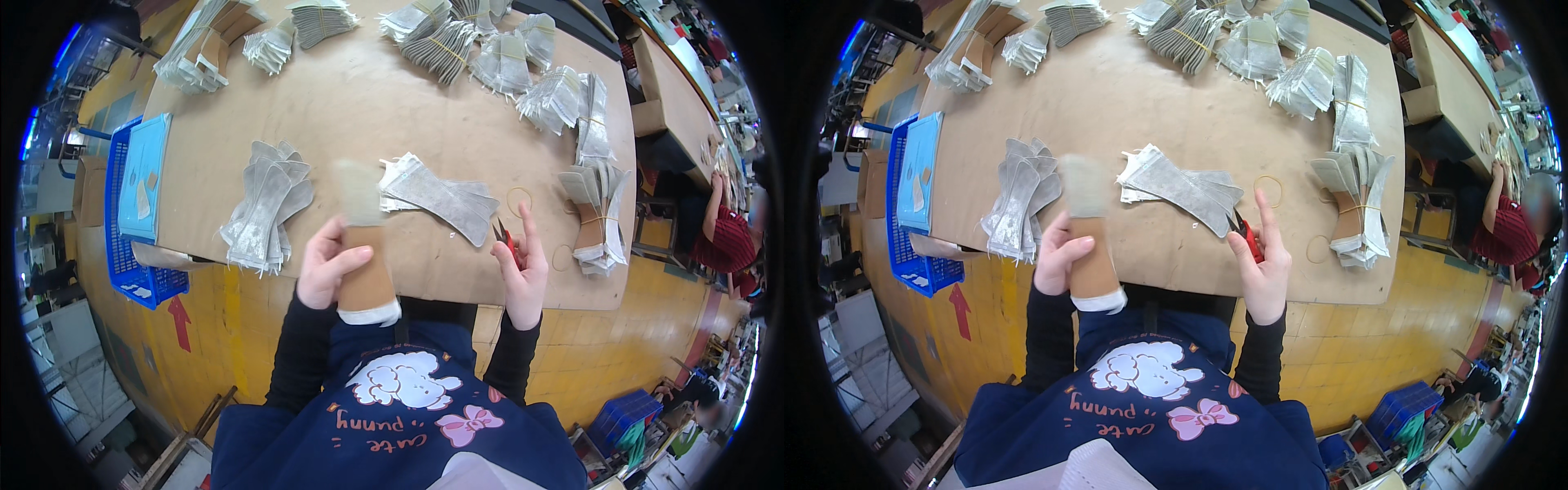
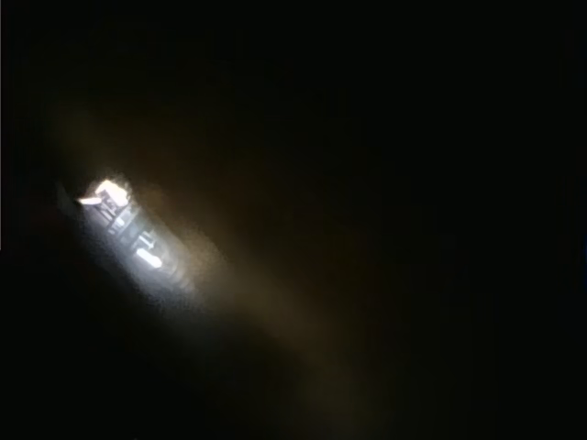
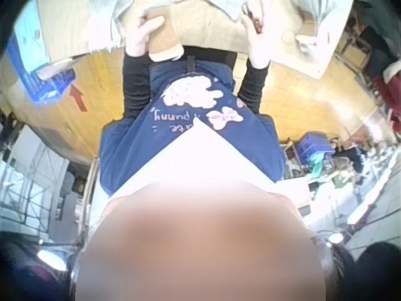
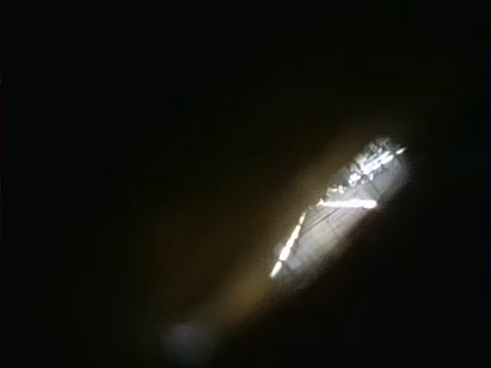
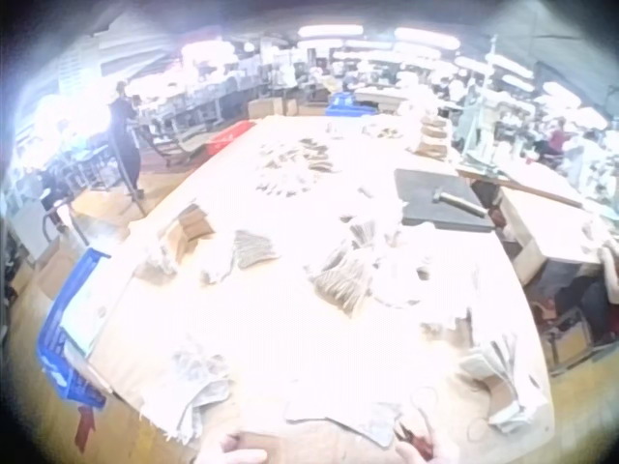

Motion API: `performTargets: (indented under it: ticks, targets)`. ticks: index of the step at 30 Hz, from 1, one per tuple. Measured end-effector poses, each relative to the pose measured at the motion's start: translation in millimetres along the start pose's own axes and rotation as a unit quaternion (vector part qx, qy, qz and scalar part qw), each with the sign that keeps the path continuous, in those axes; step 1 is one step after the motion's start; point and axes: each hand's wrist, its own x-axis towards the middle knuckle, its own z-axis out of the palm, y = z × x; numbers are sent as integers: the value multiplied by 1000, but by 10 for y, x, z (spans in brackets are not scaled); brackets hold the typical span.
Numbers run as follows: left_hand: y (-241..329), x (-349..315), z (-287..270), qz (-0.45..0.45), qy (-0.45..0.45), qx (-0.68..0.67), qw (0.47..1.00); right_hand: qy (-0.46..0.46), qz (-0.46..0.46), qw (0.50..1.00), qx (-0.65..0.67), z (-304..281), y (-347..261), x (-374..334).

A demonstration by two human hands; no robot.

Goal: The person uses red-handled scissors to trim excess threads and edges from small fabric pieces. They handle the pieces one at a time, occasionally stacking trimmed items on the table.

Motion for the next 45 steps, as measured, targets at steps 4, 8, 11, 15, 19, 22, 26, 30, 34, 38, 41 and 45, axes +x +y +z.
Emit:
performTargets:
  ticks: [4, 8, 11, 15, 19, 22, 26, 30, 34, 38, 41, 45]
  targets:
    - [186, 5, -329, 132, 87, 17, 987, -18, -69, 994, -85, -49, 8, 36]
    - [438, -167, -698, 236, 301, 355, 853, -12, -62, 996, -55, -83, 23, 46]
    - [462, -154, -879, 238, 373, 584, 681, -22, -38, 999, -19, -82, 7, 42]
    - [313, 61, -884, 187, 349, 660, 639, -32, -30, 999, -25, -98, -23, 25]
    - [276, 137, -589, 208, 286, 646, 676, -30, -31, 999, -26, -163, -23, -25]
    - [217, 153, -193, 283, 207, 640, 684, -6, -4, 998, 67, -202, -10, -38]
    - [-254, 465, 405, 316, -68, 638, 698, -4, 2, 990, 143, -250, -26, -43]
    - [-543, 903, 577, 337, -120, 714, 601, -9, -29, 986, 164, -329, -61, -155]
    - [-331, 808, 477, 356, -135, 621, 685, -26, -25, 980, 194, -352, -24, -221]
    - [-50, 531, 376, 306, -61, 411, 857, -47, -10, 975, 215, -255, 14, -154]
    - [-52, 506, 312, 202, -71, 26, 977, -61, -12, 974, 217, -160, -27, -119]
    - [-191, 467, 240, 18, -107, -240, 965, -98, -18, 972, 211, -85, -127, -132]
